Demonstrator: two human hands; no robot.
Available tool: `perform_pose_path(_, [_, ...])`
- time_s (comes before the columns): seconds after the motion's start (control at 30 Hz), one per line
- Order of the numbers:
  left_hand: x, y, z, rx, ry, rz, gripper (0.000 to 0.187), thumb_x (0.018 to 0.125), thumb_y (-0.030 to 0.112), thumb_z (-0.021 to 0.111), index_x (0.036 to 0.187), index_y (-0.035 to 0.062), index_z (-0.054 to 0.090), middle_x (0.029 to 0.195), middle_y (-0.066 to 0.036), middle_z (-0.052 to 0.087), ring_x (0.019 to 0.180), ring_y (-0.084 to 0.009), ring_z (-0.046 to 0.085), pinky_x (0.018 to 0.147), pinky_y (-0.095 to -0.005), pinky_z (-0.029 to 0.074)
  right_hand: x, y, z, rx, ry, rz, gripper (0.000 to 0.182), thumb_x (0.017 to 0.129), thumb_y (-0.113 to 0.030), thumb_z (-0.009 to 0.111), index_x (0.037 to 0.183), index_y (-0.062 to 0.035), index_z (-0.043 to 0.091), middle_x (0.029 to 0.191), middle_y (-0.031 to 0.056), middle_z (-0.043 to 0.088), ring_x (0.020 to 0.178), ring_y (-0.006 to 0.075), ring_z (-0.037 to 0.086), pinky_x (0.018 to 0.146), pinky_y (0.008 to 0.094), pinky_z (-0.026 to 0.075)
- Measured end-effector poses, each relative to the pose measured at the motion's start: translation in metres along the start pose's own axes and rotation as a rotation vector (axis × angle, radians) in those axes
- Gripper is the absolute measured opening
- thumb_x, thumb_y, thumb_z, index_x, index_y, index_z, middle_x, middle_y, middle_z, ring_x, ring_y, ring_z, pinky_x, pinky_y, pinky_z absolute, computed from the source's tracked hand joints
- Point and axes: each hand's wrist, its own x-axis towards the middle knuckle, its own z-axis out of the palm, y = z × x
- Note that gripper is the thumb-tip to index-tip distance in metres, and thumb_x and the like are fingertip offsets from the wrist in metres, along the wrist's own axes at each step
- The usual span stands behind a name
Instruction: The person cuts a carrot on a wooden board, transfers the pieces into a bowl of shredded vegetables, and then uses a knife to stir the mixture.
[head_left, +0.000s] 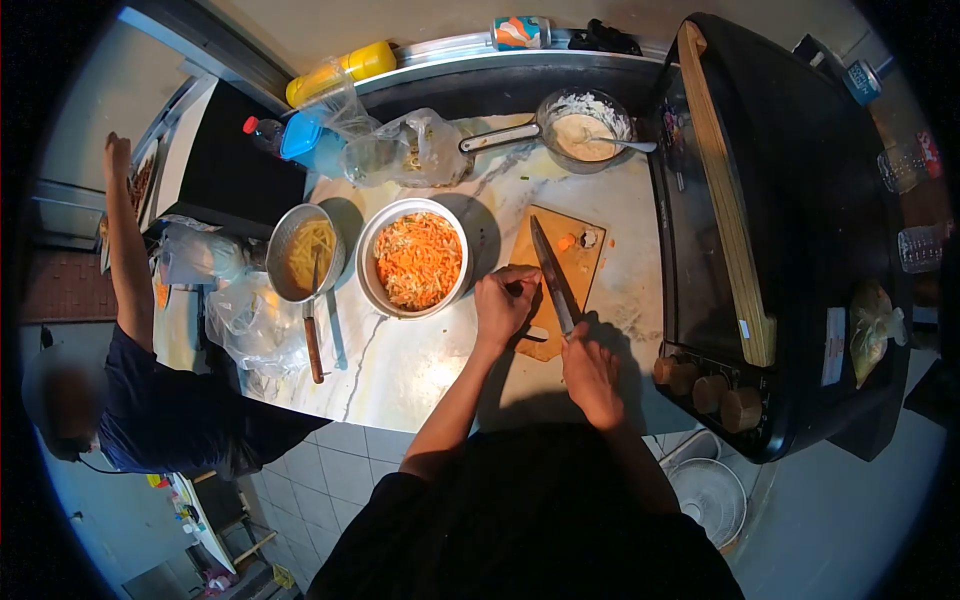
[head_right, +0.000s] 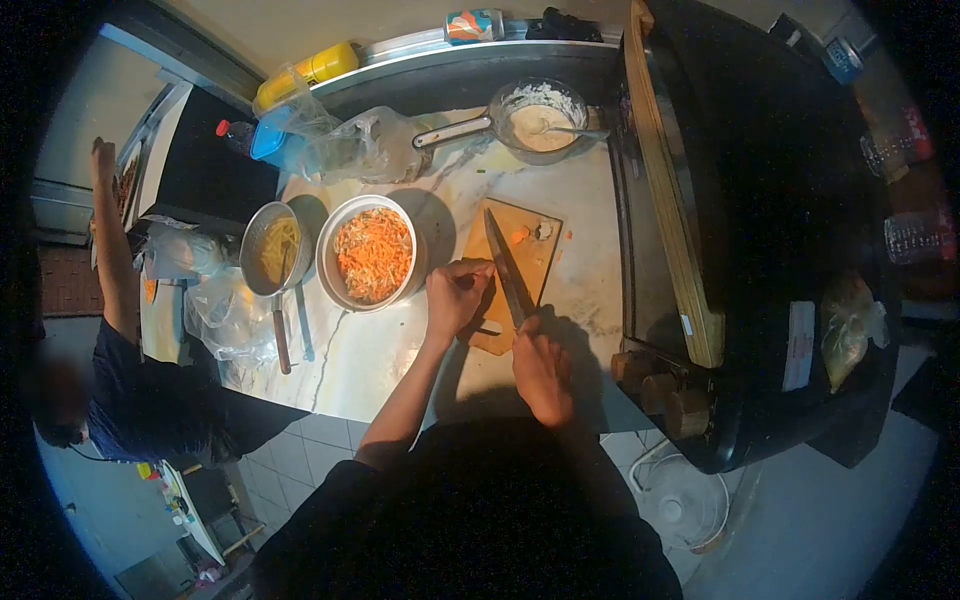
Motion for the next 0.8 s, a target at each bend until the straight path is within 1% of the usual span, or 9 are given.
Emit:
perform_pose_path(0.07, [0.001,0.0,0.002,-0.011,0.038,0.027,0.012,0.076,0.006,0.07,0.087,0.0027,0.073,0.077,-0.014,0.07,0.065,-0.0218,0.067,0.063,-0.0287,0.051,0.002,0.003,0.004,0.067,-0.099,0.056,0.047,0.097,-0.029,0.044,0.129,0.0047,0.038,0.093,0.0228,0.062,0.09,0.0398,0.059,0.08,0.0519,0.043])
perform_pose_path(0.1, [0.001,-0.001,0.002,-0.014,0.033,0.028,0.012,0.076,0.006,0.07,0.087,0.0027,0.073,0.077,-0.014,0.07,0.065,-0.0218,0.067,0.063,-0.0287,0.051,0.001,0.004,0.008,0.066,-0.098,0.061,0.047,0.097,-0.029,0.044,0.129,0.0047,0.038,0.093,0.0228,0.062,0.09,0.0398,0.059,0.08,0.0519,0.043])
perform_pose_path(0.17, [0.001,-0.002,0.003,-0.031,0.034,0.018,0.011,0.076,0.006,0.07,0.087,0.003,0.073,0.08,-0.014,0.07,0.066,-0.0223,0.068,0.064,-0.0288,0.051,0.0,0.002,0.017,-0.077,0.106,-0.054,0.015,0.094,-0.013,0.047,0.097,0.0012,0.046,0.078,0.0228,0.066,0.078,0.0387,0.067,0.068,0.0475,0.052])
perform_pose_path(0.3, [0.0,-0.003,0.004,-0.06,0.053,0.025,0.012,0.077,0.006,0.069,0.087,0.0029,0.073,0.082,-0.014,0.07,0.067,-0.023,0.068,0.064,-0.029,0.051,0.002,0.001,0.031,-0.091,0.146,-0.051,0.011,0.092,-0.01,0.048,0.096,0.0008,0.045,0.073,0.0209,0.066,0.074,0.0379,0.067,0.066,0.0467,0.053])
perform_pose_path(0.4, [-0.002,0.004,0.001,-0.042,0.033,-0.032,0.012,0.077,0.006,0.069,0.087,0.0027,0.073,0.082,-0.014,0.07,0.067,-0.0234,0.068,0.065,-0.0289,0.051,0.004,0.0,0.028,-0.091,0.089,-0.01,0.01,0.092,-0.009,0.048,0.095,0.0,0.044,0.073,0.0201,0.067,0.071,0.0379,0.068,0.063,0.0456,0.054])
perform_pose_path(0.5, [0.0,-0.004,0.003,-0.039,0.063,0.052,0.012,0.077,0.007,0.07,0.087,0.0022,0.073,0.081,-0.014,0.07,0.067,-0.0234,0.068,0.065,-0.0289,0.051,0.005,0.004,0.021,-0.059,0.057,-0.021,0.014,0.093,-0.012,0.047,0.097,0.0002,0.044,0.075,0.0223,0.066,0.075,0.0392,0.067,0.066,0.0487,0.052])
perform_pose_path(0.57, [0.001,0.0,0.001,-0.014,0.046,0.032,0.012,0.077,0.008,0.07,0.086,0.0019,0.073,0.079,-0.014,0.07,0.067,-0.0232,0.068,0.065,-0.0294,0.051,0.007,0.008,0.018,0.055,-0.081,0.076,0.035,0.097,-0.026,0.045,0.114,0.0036,0.043,0.082,0.0231,0.065,0.081,0.0425,0.062,0.074,0.0544,0.045])
perform_pose_path(0.67, [0.002,0.002,0.0,-0.008,0.027,0.018,0.012,0.077,0.009,0.071,0.086,0.0021,0.073,0.078,-0.014,0.069,0.067,-0.0231,0.068,0.065,-0.0299,0.051,0.005,0.013,0.014,0.062,-0.103,0.111,0.042,0.097,-0.03,0.045,0.122,0.0033,0.043,0.085,0.0256,0.064,0.085,0.0459,0.06,0.077,0.0555,0.043])
perform_pose_path(0.8, [0.001,-0.004,0.001,0.027,0.028,0.054,0.012,0.078,0.008,0.07,0.088,0.0024,0.072,0.077,-0.014,0.069,0.066,-0.0227,0.068,0.064,-0.0299,0.051,-0.001,0.018,0.007,0.015,0.036,0.001,0.037,0.098,-0.03,0.041,0.115,0.0022,0.043,0.082,0.0257,0.065,0.081,0.0452,0.062,0.071,0.0544,0.046])
